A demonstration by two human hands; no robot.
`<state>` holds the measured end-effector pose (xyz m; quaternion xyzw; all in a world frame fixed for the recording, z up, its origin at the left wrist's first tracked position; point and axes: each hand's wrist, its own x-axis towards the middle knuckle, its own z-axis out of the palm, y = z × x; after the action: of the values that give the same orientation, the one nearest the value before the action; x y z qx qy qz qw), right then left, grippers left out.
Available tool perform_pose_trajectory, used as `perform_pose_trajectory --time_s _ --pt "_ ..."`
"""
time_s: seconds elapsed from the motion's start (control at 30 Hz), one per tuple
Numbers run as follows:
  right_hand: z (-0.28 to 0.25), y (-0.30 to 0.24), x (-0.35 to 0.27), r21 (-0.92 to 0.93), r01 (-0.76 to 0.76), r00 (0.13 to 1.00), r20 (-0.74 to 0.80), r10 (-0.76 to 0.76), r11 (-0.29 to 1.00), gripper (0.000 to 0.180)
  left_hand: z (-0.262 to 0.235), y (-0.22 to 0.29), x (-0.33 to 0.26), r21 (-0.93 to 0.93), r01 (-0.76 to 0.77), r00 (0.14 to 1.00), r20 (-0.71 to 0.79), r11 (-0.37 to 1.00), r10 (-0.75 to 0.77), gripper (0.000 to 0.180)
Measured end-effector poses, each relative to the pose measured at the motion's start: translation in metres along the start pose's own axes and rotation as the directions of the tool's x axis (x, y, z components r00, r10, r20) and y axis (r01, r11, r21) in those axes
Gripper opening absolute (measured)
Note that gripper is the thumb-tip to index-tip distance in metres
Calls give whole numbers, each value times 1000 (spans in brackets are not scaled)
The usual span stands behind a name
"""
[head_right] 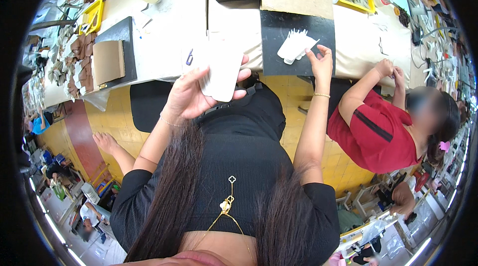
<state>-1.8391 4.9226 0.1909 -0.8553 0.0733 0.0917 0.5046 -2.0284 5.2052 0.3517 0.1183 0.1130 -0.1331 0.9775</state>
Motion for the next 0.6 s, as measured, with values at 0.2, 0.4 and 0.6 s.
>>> perform_pose_trajectory --time_s 0.2,0.4,0.6 --pt "5 -93 -39 283 175 945 219 -241 943 22 5 -1 3 -23 21 1000 -18 1000 -21 60" --pt "10 -184 -106 257 635 682 255 -685 728 14 10 -3 4 25 -8 999 -40 1000 9 61" --pt "19 -217 -123 39 762 600 330 -729 646 23 13 -4 -1 142 -20 994 -99 990 34 54"
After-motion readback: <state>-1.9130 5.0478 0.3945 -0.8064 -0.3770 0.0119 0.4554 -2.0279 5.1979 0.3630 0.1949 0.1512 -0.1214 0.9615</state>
